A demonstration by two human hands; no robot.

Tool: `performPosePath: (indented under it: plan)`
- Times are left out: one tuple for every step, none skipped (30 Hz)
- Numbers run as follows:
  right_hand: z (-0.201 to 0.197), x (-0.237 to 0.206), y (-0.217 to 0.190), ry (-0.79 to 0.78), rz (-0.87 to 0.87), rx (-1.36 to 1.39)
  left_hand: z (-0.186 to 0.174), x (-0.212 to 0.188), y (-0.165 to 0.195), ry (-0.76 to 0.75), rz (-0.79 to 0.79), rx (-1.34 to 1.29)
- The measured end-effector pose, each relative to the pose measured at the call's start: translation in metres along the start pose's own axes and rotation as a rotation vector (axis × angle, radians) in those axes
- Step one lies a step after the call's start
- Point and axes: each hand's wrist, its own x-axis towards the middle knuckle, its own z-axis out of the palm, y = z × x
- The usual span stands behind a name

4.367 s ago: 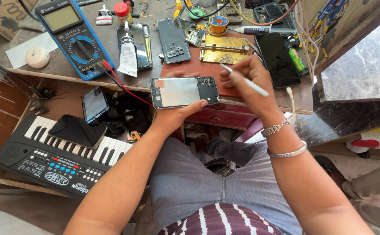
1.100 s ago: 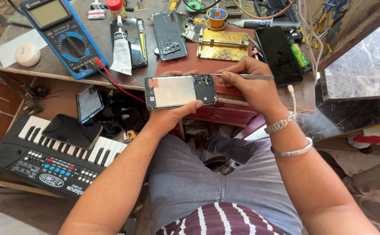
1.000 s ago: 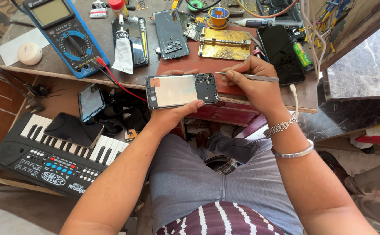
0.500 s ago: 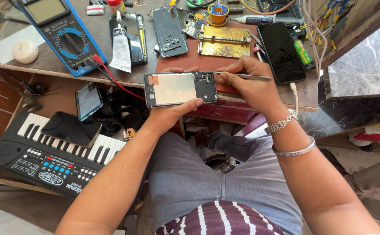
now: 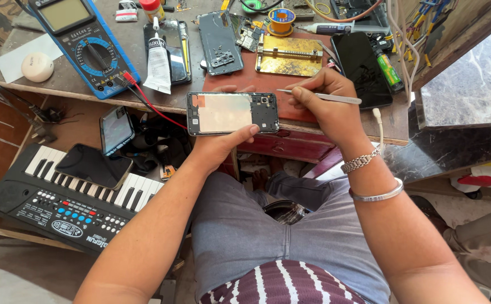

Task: The person unscrews small screws from the back of a disassembled smartphone using a screwdriver, placing the screws on the work mat. They then use a thin metal pry tool to scrape and pry along the edge of the phone frame while holding the phone steady on the bench.

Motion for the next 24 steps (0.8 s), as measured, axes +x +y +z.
performPosePath:
  plan:
    - [-0.001, -0.001, 0.001, 0.021, -0.016, 0.02, 0.001, 0.0, 0.001, -0.004, 0.007, -0.015]
    - [-0.001, -0.002, 0.001, 0.041, -0.032, 0.042, 0.001, -0.001, 0.001, -0.009, 0.013, -0.03]
    - [0.0, -0.002, 0.002, 0.044, -0.035, 0.058, 0.001, -0.002, 0.002, -0.013, 0.019, -0.044]
    - [0.0, -0.002, 0.002, 0.047, -0.038, 0.074, 0.001, -0.002, 0.004, -0.002, 0.0, -0.067]
    - [0.0, -0.001, 0.002, 0.048, -0.042, 0.089, 0.0, -0.001, 0.005, 0.01, -0.018, -0.091]
    - [0.001, -0.001, 0.002, 0.049, -0.053, 0.104, 0.0, -0.001, 0.007, 0.022, -0.035, -0.115]
    - [0.001, 0.0, 0.001, 0.05, -0.063, 0.119, 0.0, -0.001, 0.007, 0.046, -0.042, -0.137]
    - [0.001, 0.0, 0.0, 0.052, -0.072, 0.133, 0.001, 0.0, 0.007, 0.07, -0.05, -0.16]
    - [0.001, 0.0, -0.002, 0.057, -0.063, 0.128, 0.002, 0.0, 0.007, 0.094, -0.06, -0.183]
    - [0.001, 0.001, -0.004, 0.063, -0.053, 0.124, 0.003, 0.0, 0.007, 0.13, -0.078, -0.183]
    - [0.001, 0.001, -0.005, 0.069, -0.041, 0.12, 0.005, -0.001, 0.006, 0.167, -0.099, -0.184]
    - [0.001, 0.002, -0.007, 0.056, -0.032, 0.14, 0.006, -0.002, 0.005, 0.205, -0.12, -0.185]
    - [0.001, 0.003, -0.008, 0.043, -0.024, 0.16, 0.007, -0.003, 0.005, 0.208, -0.134, -0.203]
    - [0.001, 0.003, -0.01, 0.031, -0.016, 0.18, 0.008, -0.004, 0.004, 0.211, -0.148, -0.222]
    - [0.001, 0.003, -0.011, 0.016, -0.026, 0.21, 0.009, -0.004, 0.004, 0.212, -0.162, -0.241]
    - [0.002, 0.003, -0.013, 0.002, -0.035, 0.24, 0.01, -0.005, 0.003, 0.196, -0.151, -0.263]
    - [0.002, 0.003, -0.014, -0.012, -0.044, 0.27, 0.011, -0.005, 0.003, 0.179, -0.141, -0.285]
    - [0.002, 0.002, -0.014, -0.014, -0.072, 0.263, 0.012, -0.006, 0.003, 0.163, -0.131, -0.306]
    - [0.002, 0.001, -0.014, -0.017, -0.101, 0.257, 0.012, -0.006, 0.004, 0.144, -0.126, -0.306]
    - [0.002, 0.0, -0.014, -0.02, -0.129, 0.25, 0.012, -0.006, 0.005, 0.124, -0.12, -0.306]
    - [0.002, -0.001, -0.013, -0.004, -0.155, 0.231, 0.011, -0.006, 0.005, 0.105, -0.114, -0.305]
    - [0.001, -0.003, -0.011, 0.011, -0.18, 0.211, 0.011, -0.006, 0.006, 0.105, -0.118, -0.309]
    - [0.001, -0.003, -0.009, 0.026, -0.205, 0.192, 0.012, -0.005, 0.006, 0.105, -0.121, -0.314]
    - [0.001, -0.004, -0.006, 0.053, -0.22, 0.201, 0.012, -0.005, 0.007, 0.107, -0.124, -0.318]
